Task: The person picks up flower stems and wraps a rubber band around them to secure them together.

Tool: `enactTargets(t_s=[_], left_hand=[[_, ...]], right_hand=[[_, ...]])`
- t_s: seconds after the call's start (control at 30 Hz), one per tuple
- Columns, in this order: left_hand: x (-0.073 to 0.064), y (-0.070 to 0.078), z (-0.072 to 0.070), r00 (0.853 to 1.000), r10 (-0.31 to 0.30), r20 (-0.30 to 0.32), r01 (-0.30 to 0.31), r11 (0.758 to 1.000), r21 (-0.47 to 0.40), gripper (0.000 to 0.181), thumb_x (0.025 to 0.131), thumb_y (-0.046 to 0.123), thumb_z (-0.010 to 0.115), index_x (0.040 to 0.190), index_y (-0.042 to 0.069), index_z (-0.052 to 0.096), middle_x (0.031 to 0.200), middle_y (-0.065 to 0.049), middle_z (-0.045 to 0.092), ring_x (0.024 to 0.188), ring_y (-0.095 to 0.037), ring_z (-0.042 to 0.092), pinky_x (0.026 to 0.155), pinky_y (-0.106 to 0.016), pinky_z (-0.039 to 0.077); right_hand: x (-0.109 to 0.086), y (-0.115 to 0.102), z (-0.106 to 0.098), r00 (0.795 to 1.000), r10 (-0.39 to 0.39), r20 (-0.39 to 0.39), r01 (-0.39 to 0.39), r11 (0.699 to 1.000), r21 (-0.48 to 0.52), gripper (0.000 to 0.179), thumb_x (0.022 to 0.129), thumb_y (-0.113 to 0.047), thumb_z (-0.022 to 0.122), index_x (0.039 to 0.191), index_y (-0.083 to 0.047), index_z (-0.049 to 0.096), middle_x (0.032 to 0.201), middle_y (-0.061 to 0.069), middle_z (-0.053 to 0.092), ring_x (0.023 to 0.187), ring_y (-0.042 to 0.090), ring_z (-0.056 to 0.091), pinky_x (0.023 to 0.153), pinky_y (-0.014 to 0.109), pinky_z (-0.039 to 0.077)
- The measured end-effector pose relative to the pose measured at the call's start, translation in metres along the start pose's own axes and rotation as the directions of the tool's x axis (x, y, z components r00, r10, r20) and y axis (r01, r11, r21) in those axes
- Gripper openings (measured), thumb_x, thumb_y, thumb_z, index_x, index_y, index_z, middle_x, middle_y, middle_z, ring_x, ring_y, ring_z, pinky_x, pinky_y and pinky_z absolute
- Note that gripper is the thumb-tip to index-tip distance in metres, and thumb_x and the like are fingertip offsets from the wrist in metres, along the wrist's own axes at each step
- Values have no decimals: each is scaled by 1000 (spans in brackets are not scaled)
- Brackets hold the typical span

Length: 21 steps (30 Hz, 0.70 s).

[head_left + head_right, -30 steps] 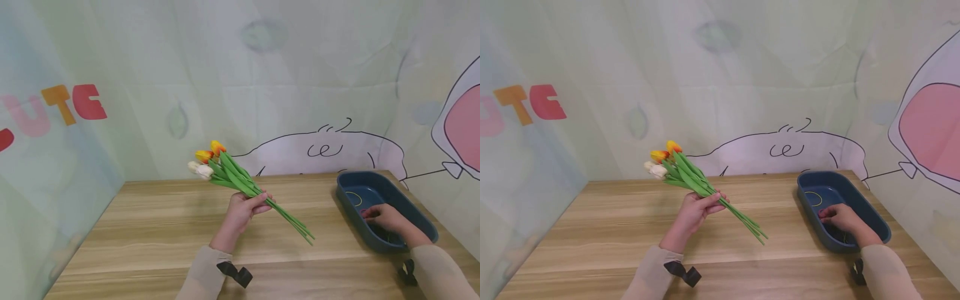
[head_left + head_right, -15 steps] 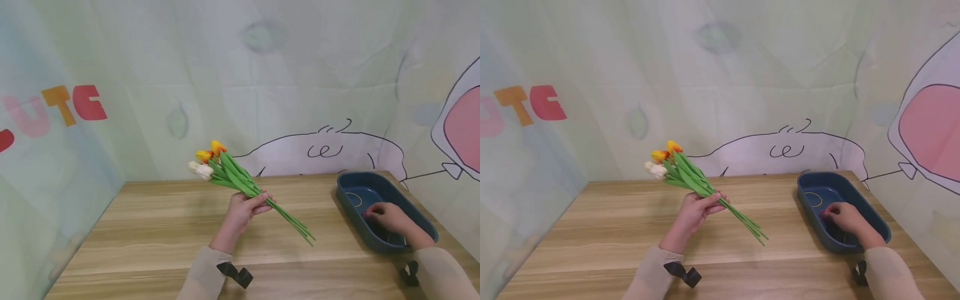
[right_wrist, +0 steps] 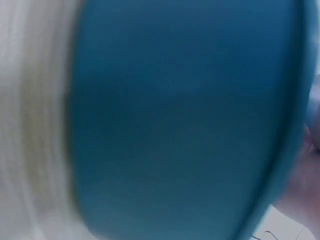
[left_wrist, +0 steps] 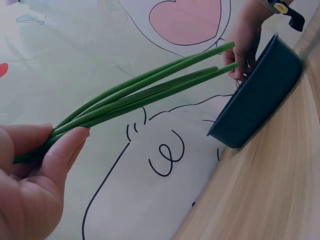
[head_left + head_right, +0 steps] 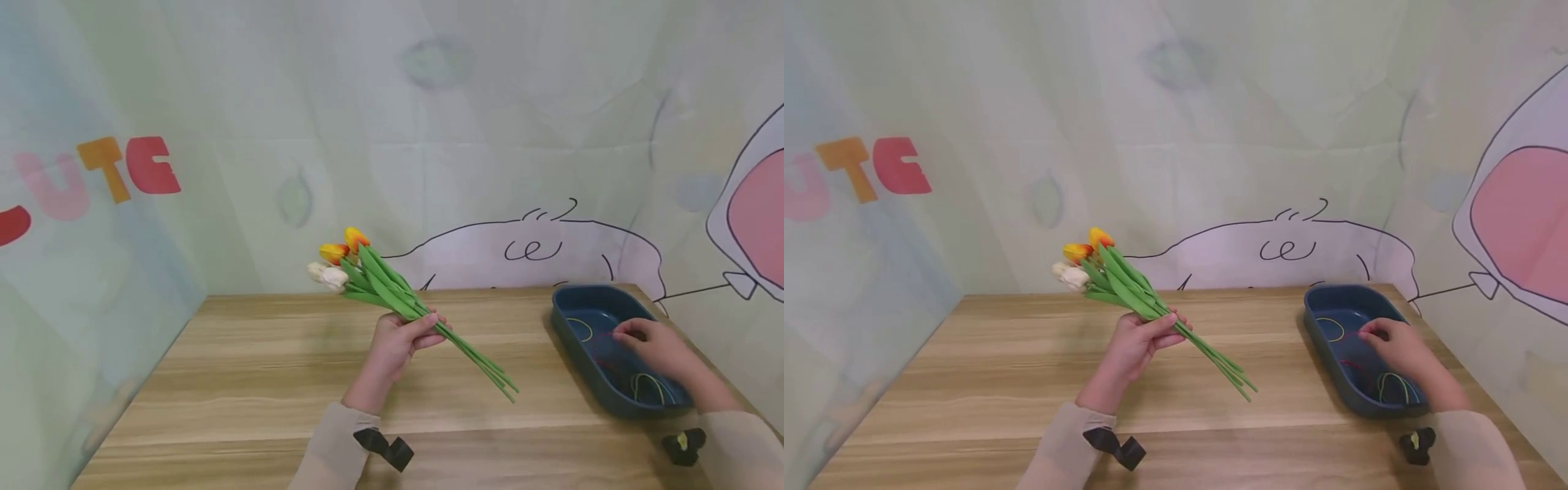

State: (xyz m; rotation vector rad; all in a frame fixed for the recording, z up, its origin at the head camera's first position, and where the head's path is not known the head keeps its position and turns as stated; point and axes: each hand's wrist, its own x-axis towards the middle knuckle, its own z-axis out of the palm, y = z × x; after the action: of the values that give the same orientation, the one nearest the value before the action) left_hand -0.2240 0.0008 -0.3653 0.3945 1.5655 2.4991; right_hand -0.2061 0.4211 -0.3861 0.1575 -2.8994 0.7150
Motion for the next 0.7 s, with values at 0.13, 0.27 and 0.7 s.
enactTargets(t_s=[0.13,0.27,0.7], left_hand=[[-1,2,0,1000,6,8,-6,1000,-8,3,91,-6,58,94,-6,60,82,-6,70,80,-17,72,79,-31,61],[-1,3,0,1000,8,6,-8,1000,-15,3,91,-5,59,95,-6,59,83,-6,71,81,-17,72,79,-31,61],[-2,4,2,1000,6,8,-6,999,-39,4,92,-4,59,95,-6,59,85,-8,71,84,-21,72,81,-33,60]], right_hand=[[-3,-3,-8,997,-46,-54,46,999,-1,21,96,-15,60,96,6,64,86,12,65,71,0,48,57,21,45],[-7,-11,-18,990,-92,-108,94,995,12,18,96,-13,59,95,5,63,84,10,65,68,-6,45,55,18,42],[-19,-62,-42,976,-147,-159,158,986,58,15,95,-13,61,99,1,62,78,-7,60,66,0,50,54,14,42]])
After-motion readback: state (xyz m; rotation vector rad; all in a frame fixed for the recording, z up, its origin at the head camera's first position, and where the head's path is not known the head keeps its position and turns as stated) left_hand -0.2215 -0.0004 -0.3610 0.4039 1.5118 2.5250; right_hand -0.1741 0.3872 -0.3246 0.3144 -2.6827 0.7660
